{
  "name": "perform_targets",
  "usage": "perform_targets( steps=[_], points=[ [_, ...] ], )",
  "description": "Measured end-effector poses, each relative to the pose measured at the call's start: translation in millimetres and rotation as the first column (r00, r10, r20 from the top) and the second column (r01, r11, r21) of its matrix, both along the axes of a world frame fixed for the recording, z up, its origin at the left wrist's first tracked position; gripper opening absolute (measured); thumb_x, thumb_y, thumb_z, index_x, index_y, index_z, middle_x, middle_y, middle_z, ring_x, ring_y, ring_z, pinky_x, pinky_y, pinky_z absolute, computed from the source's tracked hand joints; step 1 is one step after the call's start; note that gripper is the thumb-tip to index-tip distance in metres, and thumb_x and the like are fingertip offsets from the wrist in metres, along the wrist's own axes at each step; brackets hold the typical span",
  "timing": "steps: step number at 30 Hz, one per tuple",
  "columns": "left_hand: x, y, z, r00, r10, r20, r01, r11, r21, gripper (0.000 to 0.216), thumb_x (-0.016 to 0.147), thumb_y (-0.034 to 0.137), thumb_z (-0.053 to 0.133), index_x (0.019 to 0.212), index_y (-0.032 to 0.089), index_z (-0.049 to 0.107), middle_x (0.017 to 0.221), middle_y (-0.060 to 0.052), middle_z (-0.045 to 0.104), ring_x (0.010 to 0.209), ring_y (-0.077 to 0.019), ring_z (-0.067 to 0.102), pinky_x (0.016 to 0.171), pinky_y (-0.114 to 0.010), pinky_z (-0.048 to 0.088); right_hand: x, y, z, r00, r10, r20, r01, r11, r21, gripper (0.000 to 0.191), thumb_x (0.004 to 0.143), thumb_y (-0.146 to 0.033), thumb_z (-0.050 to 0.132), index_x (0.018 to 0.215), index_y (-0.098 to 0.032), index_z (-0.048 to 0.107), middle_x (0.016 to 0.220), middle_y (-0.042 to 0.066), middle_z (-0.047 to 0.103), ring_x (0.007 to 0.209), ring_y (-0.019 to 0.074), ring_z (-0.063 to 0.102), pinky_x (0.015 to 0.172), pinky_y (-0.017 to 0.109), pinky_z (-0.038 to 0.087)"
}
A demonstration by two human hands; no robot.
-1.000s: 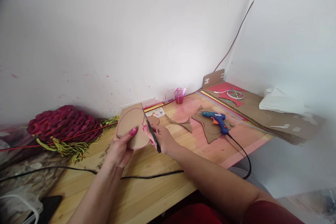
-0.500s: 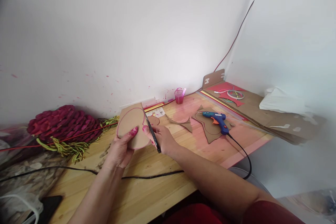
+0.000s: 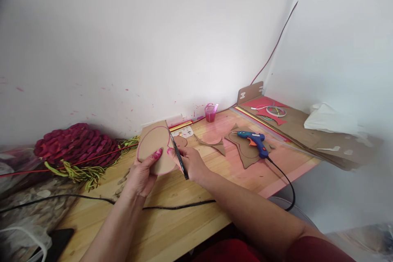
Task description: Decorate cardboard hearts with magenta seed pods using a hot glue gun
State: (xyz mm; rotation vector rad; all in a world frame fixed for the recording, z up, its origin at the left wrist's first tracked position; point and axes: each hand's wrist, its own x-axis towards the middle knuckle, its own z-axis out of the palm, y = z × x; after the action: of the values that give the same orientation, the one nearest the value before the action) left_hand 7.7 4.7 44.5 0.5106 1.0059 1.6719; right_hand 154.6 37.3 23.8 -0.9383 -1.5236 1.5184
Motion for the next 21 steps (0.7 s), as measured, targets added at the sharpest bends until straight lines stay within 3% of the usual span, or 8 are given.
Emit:
perform_targets(
  steps=[15, 21],
  points=[
    [-6.1, 1.4, 0.6, 0.997, -0.011, -0.076, 0.013, 0.999, 0.03, 0.062, 0.061, 0.012, 0.087, 0.118, 0.02, 0.066, 0.111, -0.009, 0.074, 0.089, -0.0181, 0.073, 0.076, -0.025, 0.06, 2.0, -3.5, 7.1, 0.994, -0.027, 0.105, 0.019, 0.997, 0.077, 0.054, 0.086, -0.066, 0.054, 0.059, -0.021, 0.04, 0.047, -0.005, 0.039, 0.043, 0.0084, 0.036, 0.041, 0.022, 0.025],
    [-9.3, 4.6, -0.2, 0.997, 0.058, -0.04, -0.058, 0.998, 0.003, 0.05, 0.065, 0.012, 0.084, 0.112, 0.02, 0.068, 0.107, -0.008, 0.075, 0.088, -0.0175, 0.073, 0.081, -0.027, 0.059, 1.2, -6.6, 10.5, 0.993, -0.027, 0.114, 0.016, 0.995, 0.099, 0.049, 0.086, -0.06, 0.058, 0.061, -0.021, 0.039, 0.048, -0.006, 0.037, 0.043, 0.008, 0.037, 0.042, 0.022, 0.026]
  ],
)
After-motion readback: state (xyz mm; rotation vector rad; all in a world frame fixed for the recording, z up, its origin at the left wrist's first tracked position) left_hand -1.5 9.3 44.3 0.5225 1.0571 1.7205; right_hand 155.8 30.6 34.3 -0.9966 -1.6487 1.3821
